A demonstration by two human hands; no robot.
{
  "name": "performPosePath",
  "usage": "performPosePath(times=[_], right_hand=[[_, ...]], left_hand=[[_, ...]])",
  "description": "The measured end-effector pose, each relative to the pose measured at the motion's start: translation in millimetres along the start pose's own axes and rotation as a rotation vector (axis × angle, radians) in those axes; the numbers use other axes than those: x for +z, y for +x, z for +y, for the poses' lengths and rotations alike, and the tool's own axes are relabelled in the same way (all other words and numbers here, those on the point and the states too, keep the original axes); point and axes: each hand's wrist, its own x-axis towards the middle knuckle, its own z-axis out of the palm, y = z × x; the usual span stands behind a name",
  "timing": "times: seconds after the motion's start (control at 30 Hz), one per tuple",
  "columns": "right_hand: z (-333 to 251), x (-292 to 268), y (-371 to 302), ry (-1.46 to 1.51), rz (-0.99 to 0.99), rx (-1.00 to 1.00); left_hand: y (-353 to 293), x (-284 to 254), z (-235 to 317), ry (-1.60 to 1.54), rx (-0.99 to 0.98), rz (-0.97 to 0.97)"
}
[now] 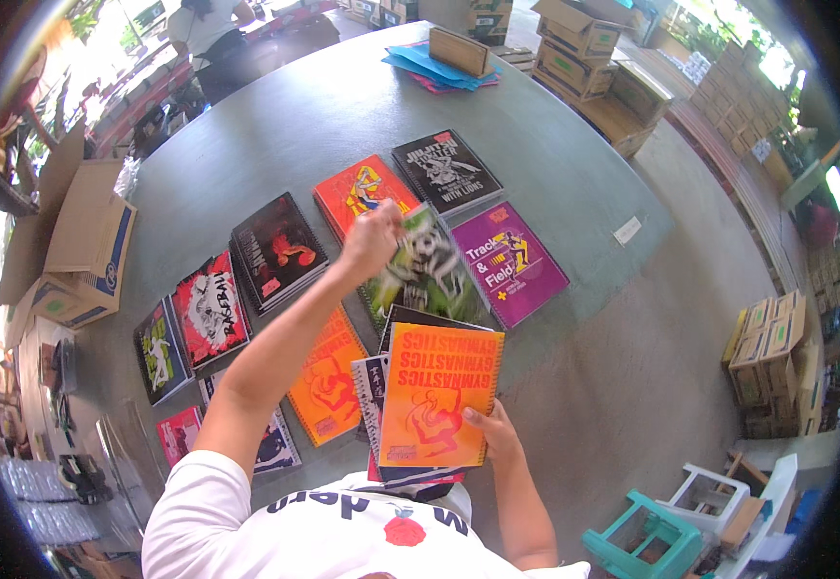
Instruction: The person gathers several spiral notebooks from the table, stacks them neatly, and slides the stack into a plastic bag. They then fold the bag over and seal it using tape from a dispenser before placing the completed package onto a stack of boxes.
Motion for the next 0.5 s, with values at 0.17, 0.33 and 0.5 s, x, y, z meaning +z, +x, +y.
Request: performPosePath(times=[0.17, 0.33, 0.5], right_hand=[[-3, 10, 15, 0.013, -0.03, 0.009], [-9, 11, 31, -0.092, 0.0, 0.068], [-1, -16, 48, -0.011, -0.095, 0.24]], left_hand=[[40, -146, 63, -0.469, 0.213, 0.431], [15, -139, 74, -0.193, 0.495, -0.33], [-76, -61, 163, 0.441, 0.939, -1.355]])
